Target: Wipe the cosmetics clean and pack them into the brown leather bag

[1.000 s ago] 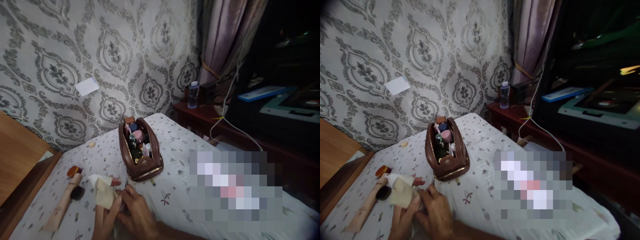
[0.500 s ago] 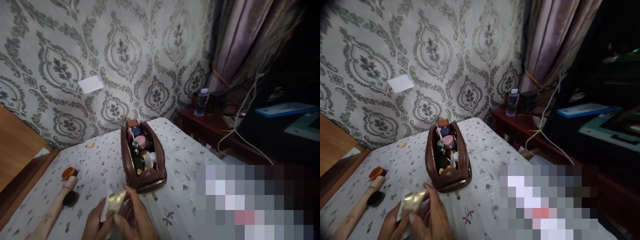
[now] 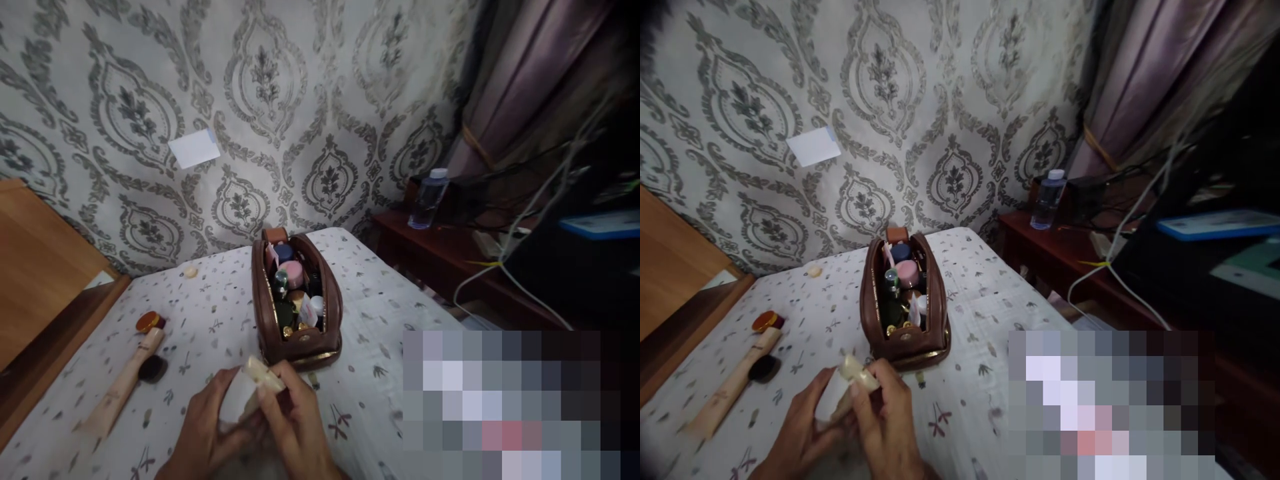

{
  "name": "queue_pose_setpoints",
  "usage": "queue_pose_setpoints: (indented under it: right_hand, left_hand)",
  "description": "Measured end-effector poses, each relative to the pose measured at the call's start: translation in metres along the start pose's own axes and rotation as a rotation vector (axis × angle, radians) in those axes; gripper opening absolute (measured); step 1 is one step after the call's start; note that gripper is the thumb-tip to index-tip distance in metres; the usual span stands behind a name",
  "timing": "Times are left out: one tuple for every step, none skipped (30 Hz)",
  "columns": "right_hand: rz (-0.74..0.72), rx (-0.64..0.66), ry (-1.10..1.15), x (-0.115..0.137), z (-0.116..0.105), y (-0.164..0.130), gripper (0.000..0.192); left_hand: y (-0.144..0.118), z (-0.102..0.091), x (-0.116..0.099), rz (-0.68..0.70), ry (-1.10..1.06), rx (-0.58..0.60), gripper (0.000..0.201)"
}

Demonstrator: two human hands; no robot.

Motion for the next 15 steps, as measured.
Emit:
queue_pose_setpoints:
  right_hand:
    - [0.015, -0.012, 0.020, 0.000, 0.000, 0.000, 0.033]
    - [0.029, -0.023, 0.034, 0.000, 0.000, 0.000, 0.033]
    - [0.039, -0.033, 0.043, 0.000, 0.000, 0.000, 0.033]
    - [0.043, -0.036, 0.047, 0.000, 0.001, -0.001, 0.033]
    - [0.041, -0.038, 0.039, 0.000, 0.000, -0.001, 0.033]
    - [0.035, -0.039, 0.019, 0.002, 0.000, -0.002, 0.032]
    - [0.024, -0.035, -0.010, 0.004, -0.001, -0.002, 0.031]
    - [0.003, -0.033, -0.039, 0.007, -0.002, -0.003, 0.031]
    - [-0.022, -0.031, -0.067, 0.011, -0.002, -0.003, 0.033]
    - [-0.044, -0.025, -0.084, 0.015, -0.002, -0.003, 0.038]
    - [-0.057, -0.015, -0.086, 0.020, -0.002, -0.003, 0.042]
    - [-0.058, -0.001, -0.075, 0.023, -0.001, -0.002, 0.046]
    - [-0.043, 0.015, -0.058, 0.026, 0.001, -0.002, 0.049]
    - [-0.015, 0.032, -0.043, 0.027, 0.002, -0.001, 0.052]
    - [0.017, 0.045, -0.032, 0.028, 0.003, 0.000, 0.053]
  left_hand:
    - [0.001, 0.000, -0.001, -0.022, 0.003, 0.028, 0.056]
    - [0.000, 0.001, 0.000, -0.049, 0.012, 0.055, 0.053]
    - [0.000, 0.000, 0.001, -0.059, 0.019, 0.073, 0.050]
    - [-0.001, -0.001, 0.002, -0.058, 0.024, 0.082, 0.048]
    - [-0.003, -0.002, 0.003, -0.049, 0.027, 0.090, 0.047]
    - [-0.004, -0.002, 0.005, -0.038, 0.032, 0.090, 0.047]
    - [-0.006, -0.003, 0.006, -0.027, 0.040, 0.087, 0.047]
    - [-0.008, -0.004, 0.008, -0.016, 0.048, 0.076, 0.046]
    - [-0.009, -0.004, 0.010, -0.008, 0.057, 0.066, 0.046]
    - [-0.010, -0.004, 0.012, -0.004, 0.067, 0.054, 0.047]
    - [-0.011, -0.005, 0.013, 0.001, 0.076, 0.037, 0.049]
    - [-0.012, -0.006, 0.015, 0.002, 0.083, 0.020, 0.052]
    - [-0.012, -0.007, 0.017, 0.002, 0.084, -0.001, 0.055]
    - [-0.012, -0.009, 0.019, -0.001, 0.080, -0.030, 0.058]
    - [-0.012, -0.011, 0.019, -0.003, 0.071, -0.048, 0.060]
Point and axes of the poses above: each hand's wrist, its own y-axis towards the middle knuckle, its own z-axis out of the palm, x = y × z, the point moved 7 cm from there along y, towards the middle knuckle, and after that the axes turned 6 degrees about -x, right-handed, at the moved point
